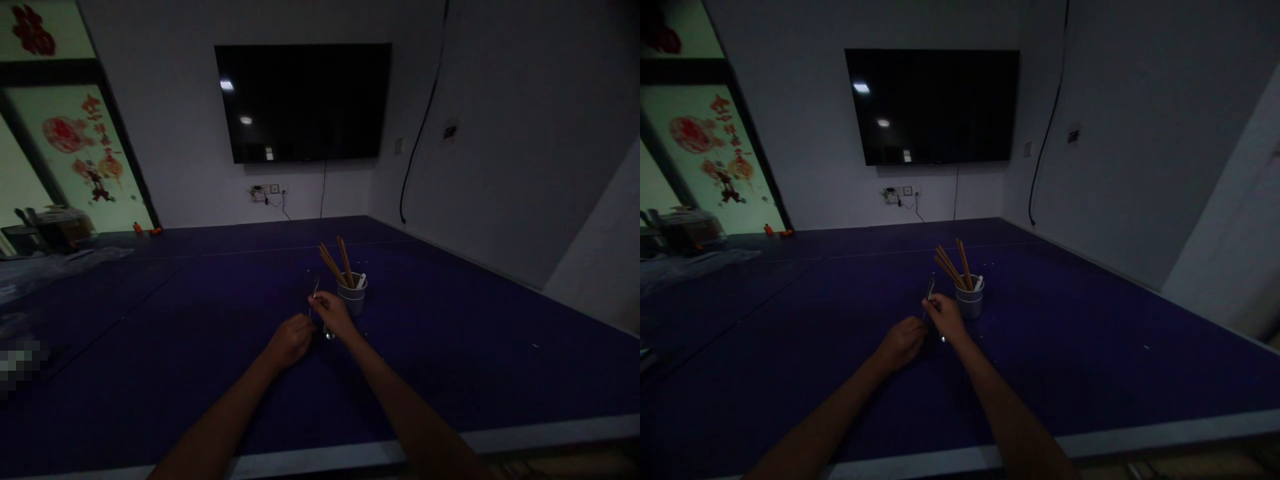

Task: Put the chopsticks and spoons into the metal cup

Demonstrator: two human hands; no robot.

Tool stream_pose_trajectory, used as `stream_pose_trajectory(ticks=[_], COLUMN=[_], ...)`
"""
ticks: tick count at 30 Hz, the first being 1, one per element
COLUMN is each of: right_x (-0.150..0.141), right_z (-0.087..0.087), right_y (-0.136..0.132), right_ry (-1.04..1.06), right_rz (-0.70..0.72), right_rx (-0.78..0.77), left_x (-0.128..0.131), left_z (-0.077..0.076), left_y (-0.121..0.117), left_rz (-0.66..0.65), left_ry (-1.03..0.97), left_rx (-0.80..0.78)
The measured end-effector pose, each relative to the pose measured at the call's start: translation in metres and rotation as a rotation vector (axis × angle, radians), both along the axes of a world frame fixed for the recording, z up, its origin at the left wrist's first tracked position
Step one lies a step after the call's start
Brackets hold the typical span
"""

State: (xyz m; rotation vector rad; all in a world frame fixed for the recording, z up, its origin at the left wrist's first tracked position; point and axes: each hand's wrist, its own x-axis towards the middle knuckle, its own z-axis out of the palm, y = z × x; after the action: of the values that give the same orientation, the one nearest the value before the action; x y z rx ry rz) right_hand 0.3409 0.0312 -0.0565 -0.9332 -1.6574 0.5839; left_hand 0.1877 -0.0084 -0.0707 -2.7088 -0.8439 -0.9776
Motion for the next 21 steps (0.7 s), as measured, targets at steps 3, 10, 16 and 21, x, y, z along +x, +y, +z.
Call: stream_pose_trajectory(ticks=[3, 10, 16, 21], right_x=[-0.002, 0.017, 0.046, 0.061], right_z=[0.009, 0.036, 0.045, 0.041], right_y=[-0.008, -0.025, -0.019, -0.007], right_ry=[0.072, 0.344, 0.512, 0.543], right_rz=[0.024, -0.372, -0.787, -0.882], right_rx=[0.017, 0.144, 0.193, 0.183], left_x=[0.003, 0.002, 0.003, 0.002], left_z=[0.004, 0.015, 0.012, 0.007], left_y=[-0.004, -0.012, -0.008, -0.004], left_rz=[0.032, 0.129, 0.107, 0.120], left_ry=[0.038, -0.024, -0.049, -0.085], left_rx=[0.052, 0.261, 0.279, 0.304])
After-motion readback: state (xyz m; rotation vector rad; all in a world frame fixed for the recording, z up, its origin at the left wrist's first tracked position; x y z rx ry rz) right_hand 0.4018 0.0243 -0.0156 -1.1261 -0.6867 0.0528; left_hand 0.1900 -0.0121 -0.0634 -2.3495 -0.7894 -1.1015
